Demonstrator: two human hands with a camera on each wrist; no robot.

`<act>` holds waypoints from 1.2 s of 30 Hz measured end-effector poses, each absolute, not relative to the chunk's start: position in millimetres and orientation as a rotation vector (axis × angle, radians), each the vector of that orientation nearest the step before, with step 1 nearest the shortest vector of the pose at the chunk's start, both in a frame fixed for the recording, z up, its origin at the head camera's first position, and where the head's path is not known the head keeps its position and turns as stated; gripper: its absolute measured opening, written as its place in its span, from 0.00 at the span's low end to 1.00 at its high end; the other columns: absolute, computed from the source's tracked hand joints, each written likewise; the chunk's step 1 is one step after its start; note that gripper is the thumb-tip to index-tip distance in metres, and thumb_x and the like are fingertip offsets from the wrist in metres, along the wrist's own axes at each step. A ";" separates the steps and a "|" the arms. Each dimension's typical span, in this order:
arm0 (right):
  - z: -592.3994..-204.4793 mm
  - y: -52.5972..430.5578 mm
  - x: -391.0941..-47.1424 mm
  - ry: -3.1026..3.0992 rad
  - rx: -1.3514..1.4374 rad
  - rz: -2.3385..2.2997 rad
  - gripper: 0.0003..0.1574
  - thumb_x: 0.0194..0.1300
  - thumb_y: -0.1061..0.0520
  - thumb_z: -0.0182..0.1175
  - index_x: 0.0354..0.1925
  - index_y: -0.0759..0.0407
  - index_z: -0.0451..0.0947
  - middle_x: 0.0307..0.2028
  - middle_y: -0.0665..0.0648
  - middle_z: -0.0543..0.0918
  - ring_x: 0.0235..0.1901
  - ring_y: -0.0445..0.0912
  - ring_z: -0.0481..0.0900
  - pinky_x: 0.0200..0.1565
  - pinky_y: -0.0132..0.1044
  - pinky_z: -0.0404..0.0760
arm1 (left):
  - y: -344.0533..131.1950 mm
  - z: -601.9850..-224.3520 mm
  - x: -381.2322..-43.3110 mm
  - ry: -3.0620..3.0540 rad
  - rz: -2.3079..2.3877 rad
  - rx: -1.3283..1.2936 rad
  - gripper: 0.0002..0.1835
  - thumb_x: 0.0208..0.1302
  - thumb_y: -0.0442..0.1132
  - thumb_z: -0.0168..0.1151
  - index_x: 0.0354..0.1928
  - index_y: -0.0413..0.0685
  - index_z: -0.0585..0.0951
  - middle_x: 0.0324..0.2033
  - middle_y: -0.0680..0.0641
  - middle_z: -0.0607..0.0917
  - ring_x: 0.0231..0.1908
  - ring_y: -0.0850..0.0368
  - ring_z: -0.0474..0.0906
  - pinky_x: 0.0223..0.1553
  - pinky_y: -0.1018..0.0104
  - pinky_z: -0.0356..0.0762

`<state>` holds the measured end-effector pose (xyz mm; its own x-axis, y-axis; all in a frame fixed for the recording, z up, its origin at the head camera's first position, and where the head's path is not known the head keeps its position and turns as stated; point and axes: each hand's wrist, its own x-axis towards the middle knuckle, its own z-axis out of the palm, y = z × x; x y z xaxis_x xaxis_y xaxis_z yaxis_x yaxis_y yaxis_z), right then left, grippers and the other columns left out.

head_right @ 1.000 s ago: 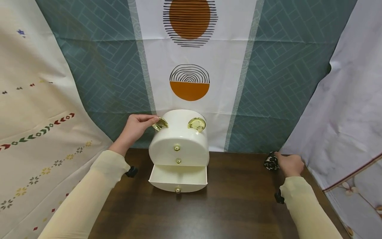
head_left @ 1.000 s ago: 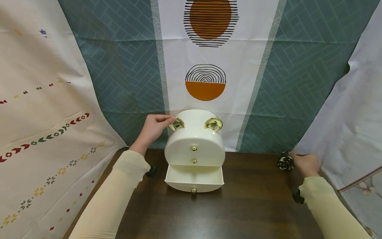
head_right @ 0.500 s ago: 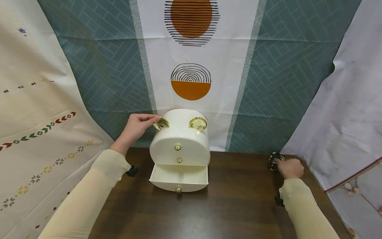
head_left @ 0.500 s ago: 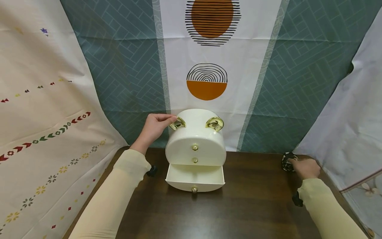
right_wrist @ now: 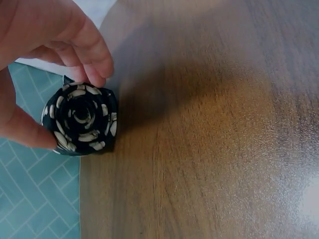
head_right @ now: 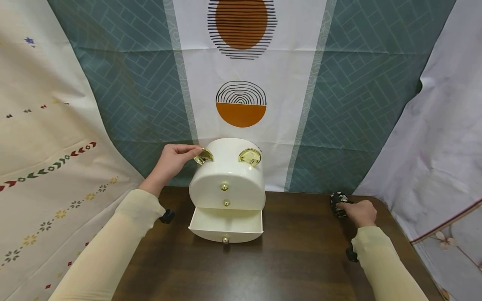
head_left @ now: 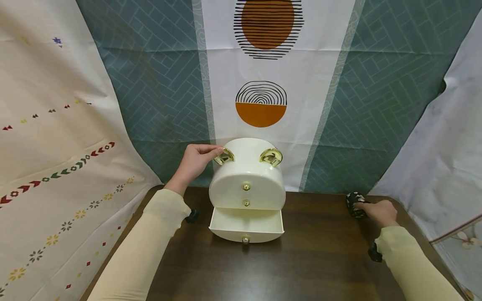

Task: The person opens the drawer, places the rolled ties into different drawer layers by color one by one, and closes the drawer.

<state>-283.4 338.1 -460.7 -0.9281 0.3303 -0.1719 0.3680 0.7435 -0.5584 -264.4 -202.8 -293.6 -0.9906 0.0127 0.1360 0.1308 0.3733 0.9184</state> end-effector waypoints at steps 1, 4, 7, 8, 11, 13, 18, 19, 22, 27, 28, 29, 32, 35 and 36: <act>-460.8 337.8 -283.2 2.871 0.559 -0.934 0.56 0.52 0.30 0.61 0.49 0.84 0.69 0.49 0.81 0.72 0.43 0.67 0.72 0.37 0.51 0.77 | -203.3 -294.4 -265.2 -2.517 -1.695 -0.130 0.17 0.60 0.49 0.64 0.47 0.48 0.85 0.48 0.47 0.85 0.57 0.54 0.73 0.61 0.50 0.69; -461.0 336.2 -281.9 2.857 0.497 -0.926 0.53 0.51 0.30 0.62 0.48 0.80 0.72 0.48 0.79 0.73 0.43 0.65 0.72 0.38 0.49 0.76 | -206.0 -300.7 -271.5 -2.511 -1.712 -0.119 0.18 0.58 0.51 0.65 0.46 0.50 0.85 0.48 0.49 0.85 0.57 0.54 0.73 0.62 0.49 0.68; -461.2 334.4 -279.8 2.845 0.434 -0.924 0.52 0.52 0.30 0.61 0.54 0.74 0.73 0.52 0.78 0.73 0.46 0.66 0.71 0.41 0.50 0.76 | -208.9 -308.6 -278.3 -2.502 -1.717 -0.115 0.18 0.56 0.54 0.66 0.45 0.53 0.86 0.47 0.50 0.85 0.56 0.56 0.73 0.61 0.50 0.68; -461.4 334.0 -279.2 2.839 0.420 -0.928 0.51 0.53 0.30 0.61 0.55 0.72 0.73 0.53 0.77 0.72 0.48 0.67 0.71 0.42 0.51 0.75 | -209.6 -311.1 -280.5 -2.495 -1.717 -0.114 0.19 0.55 0.55 0.66 0.44 0.54 0.86 0.46 0.51 0.85 0.55 0.57 0.74 0.61 0.51 0.69; -462.2 333.2 -278.4 2.837 0.407 -0.937 0.51 0.53 0.30 0.61 0.57 0.71 0.72 0.54 0.77 0.72 0.49 0.68 0.70 0.42 0.51 0.75 | -210.7 -314.7 -282.6 -2.488 -1.693 -0.126 0.20 0.53 0.58 0.66 0.43 0.56 0.87 0.46 0.52 0.85 0.55 0.58 0.74 0.60 0.52 0.70; -463.0 332.9 -278.5 2.846 0.427 -0.938 0.49 0.52 0.31 0.62 0.51 0.73 0.76 0.48 0.77 0.75 0.45 0.67 0.72 0.38 0.49 0.77 | -210.7 -315.2 -282.6 -2.485 -1.683 -0.129 0.20 0.53 0.58 0.66 0.43 0.56 0.87 0.45 0.52 0.85 0.54 0.58 0.74 0.60 0.52 0.70; -465.3 331.5 -280.2 2.876 0.473 -0.937 0.40 0.48 0.33 0.66 0.32 0.71 0.80 0.33 0.68 0.81 0.37 0.60 0.76 0.28 0.41 0.76 | -209.4 -309.8 -277.5 -2.509 -1.697 -0.123 0.19 0.55 0.56 0.66 0.44 0.55 0.86 0.47 0.51 0.85 0.57 0.57 0.73 0.61 0.50 0.68; -465.6 330.9 -280.8 2.882 0.466 -0.939 0.40 0.48 0.33 0.66 0.32 0.71 0.80 0.33 0.67 0.81 0.36 0.60 0.76 0.28 0.41 0.76 | -208.8 -307.2 -275.2 -2.512 -1.702 -0.122 0.19 0.56 0.55 0.66 0.44 0.54 0.86 0.48 0.50 0.85 0.57 0.56 0.73 0.62 0.50 0.68; -465.4 326.3 -282.0 2.898 0.456 -0.961 0.40 0.47 0.32 0.67 0.33 0.70 0.82 0.34 0.68 0.82 0.36 0.59 0.76 0.27 0.41 0.77 | -206.2 -298.2 -267.5 -2.514 -1.706 -0.115 0.17 0.58 0.51 0.65 0.45 0.51 0.86 0.49 0.48 0.84 0.58 0.55 0.72 0.63 0.49 0.67; -462.3 313.6 -282.8 2.903 0.463 -1.024 0.41 0.48 0.31 0.66 0.38 0.69 0.82 0.38 0.67 0.81 0.37 0.57 0.75 0.29 0.39 0.76 | -202.7 -290.3 -260.1 -2.522 -1.684 -0.117 0.17 0.60 0.48 0.64 0.46 0.47 0.85 0.49 0.47 0.84 0.57 0.54 0.73 0.62 0.49 0.67; -460.2 310.8 -282.0 2.891 0.459 -1.041 0.41 0.48 0.31 0.65 0.38 0.68 0.82 0.38 0.67 0.81 0.37 0.57 0.75 0.30 0.39 0.76 | -202.7 -290.4 -260.4 -2.524 -1.685 -0.116 0.17 0.60 0.48 0.64 0.47 0.47 0.85 0.49 0.46 0.84 0.57 0.54 0.73 0.62 0.49 0.67; -458.5 308.2 -281.6 2.881 0.455 -1.053 0.41 0.49 0.31 0.65 0.39 0.68 0.82 0.37 0.65 0.81 0.37 0.56 0.75 0.30 0.38 0.75 | -203.9 -293.8 -263.4 -2.519 -1.684 -0.122 0.17 0.60 0.50 0.64 0.46 0.49 0.85 0.48 0.47 0.84 0.57 0.54 0.73 0.62 0.50 0.68; -453.0 301.1 -280.9 2.825 0.437 -1.101 0.48 0.51 0.28 0.61 0.50 0.68 0.78 0.43 0.67 0.79 0.40 0.58 0.75 0.34 0.40 0.77 | -203.2 -294.6 -264.9 -2.517 -1.691 -0.116 0.16 0.60 0.49 0.64 0.46 0.49 0.85 0.48 0.48 0.84 0.57 0.55 0.73 0.62 0.50 0.68; -447.9 292.7 -281.6 2.799 0.386 -1.133 0.56 0.52 0.27 0.60 0.61 0.69 0.68 0.53 0.71 0.75 0.46 0.61 0.75 0.39 0.45 0.79 | -202.4 -294.1 -264.1 -2.516 -1.687 -0.125 0.16 0.60 0.49 0.64 0.46 0.49 0.85 0.48 0.48 0.84 0.57 0.55 0.73 0.62 0.51 0.68; -446.3 289.6 -282.1 2.793 0.362 -1.147 0.58 0.52 0.28 0.60 0.64 0.70 0.64 0.56 0.72 0.73 0.48 0.61 0.75 0.41 0.48 0.79 | -201.1 -290.8 -260.9 -2.522 -1.686 -0.122 0.16 0.61 0.48 0.64 0.47 0.47 0.85 0.49 0.47 0.84 0.57 0.54 0.73 0.62 0.51 0.68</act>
<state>-282.1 289.6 -446.3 -0.9667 0.1803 -0.1817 0.2560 0.6878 -0.6792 -260.9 -201.1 -290.8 -0.9912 0.0082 0.1318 0.1250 0.3820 0.9157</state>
